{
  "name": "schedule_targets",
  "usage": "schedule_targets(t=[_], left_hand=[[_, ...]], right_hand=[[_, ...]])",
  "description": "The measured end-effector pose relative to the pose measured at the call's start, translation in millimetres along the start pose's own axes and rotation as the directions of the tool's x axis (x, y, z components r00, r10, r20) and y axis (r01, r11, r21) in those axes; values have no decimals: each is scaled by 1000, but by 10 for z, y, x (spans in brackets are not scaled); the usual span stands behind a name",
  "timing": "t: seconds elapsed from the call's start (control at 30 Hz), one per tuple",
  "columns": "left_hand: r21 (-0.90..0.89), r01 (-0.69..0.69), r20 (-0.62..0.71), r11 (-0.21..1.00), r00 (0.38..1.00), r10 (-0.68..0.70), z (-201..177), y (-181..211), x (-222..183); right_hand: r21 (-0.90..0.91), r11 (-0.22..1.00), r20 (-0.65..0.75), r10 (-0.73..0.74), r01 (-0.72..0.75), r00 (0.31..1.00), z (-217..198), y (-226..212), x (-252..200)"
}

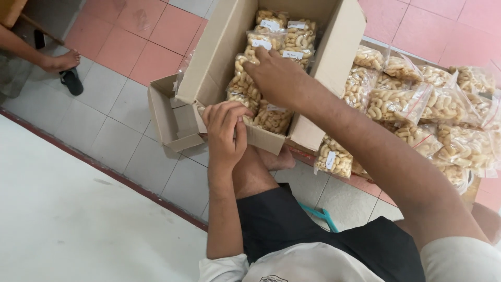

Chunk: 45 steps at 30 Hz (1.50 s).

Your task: The person sits on the floor and packs cashews into small plastic bags, then places them into a cardboard box. They repeatedly pick up bags, seal them, and arrange them inside the box.

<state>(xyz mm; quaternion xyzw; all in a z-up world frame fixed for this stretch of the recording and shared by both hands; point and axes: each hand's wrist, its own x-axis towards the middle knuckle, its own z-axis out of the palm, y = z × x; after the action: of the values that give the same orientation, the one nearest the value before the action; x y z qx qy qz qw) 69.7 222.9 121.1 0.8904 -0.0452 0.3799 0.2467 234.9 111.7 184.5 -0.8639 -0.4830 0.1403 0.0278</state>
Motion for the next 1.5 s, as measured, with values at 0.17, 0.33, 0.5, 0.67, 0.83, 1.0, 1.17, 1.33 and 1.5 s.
schedule_targets(t=[0.17, 0.33, 0.5, 0.67, 0.83, 1.0, 1.17, 1.33, 1.5], left_hand=[[0, 1, 17, 1000, 1000, -1, 19, -35, -29], [6, -7, 9, 1000, 1000, 7, 18, -50, -50], [5, -19, -1, 1000, 1000, 19, 58, -57, -23], [12, -7, 0, 1000, 1000, 7, 70, -76, -41], [15, -17, 0, 1000, 1000, 17, 87, -81, -26], [29, -23, -11, 999, 1000, 23, 81, -61, -17], [-43, -26, -77, 999, 997, 22, 141, -130, -34], [-27, -40, -73, 999, 997, 38, 138, -119, -43], [-9, -56, -69, 998, 996, 56, 118, -95, -23]], right_hand=[[99, 993, 3, -71, 71, 997, 202, 113, 265], [139, 990, 23, -36, 32, 999, 211, 109, 406], [56, 998, 15, -13, 12, 1000, 235, 168, 573], [91, 996, 54, 10, -15, 998, 167, 115, 532], [-51, 998, 22, 41, -40, 999, 358, 58, 634], [14, 996, 61, 82, -83, 995, 250, 27, 545], [73, 995, -54, 73, -69, 996, 753, 216, 906], [39, 997, -59, 62, -60, 996, 598, 218, 727], [31, 998, -46, 54, -53, 997, 368, 166, 441]])
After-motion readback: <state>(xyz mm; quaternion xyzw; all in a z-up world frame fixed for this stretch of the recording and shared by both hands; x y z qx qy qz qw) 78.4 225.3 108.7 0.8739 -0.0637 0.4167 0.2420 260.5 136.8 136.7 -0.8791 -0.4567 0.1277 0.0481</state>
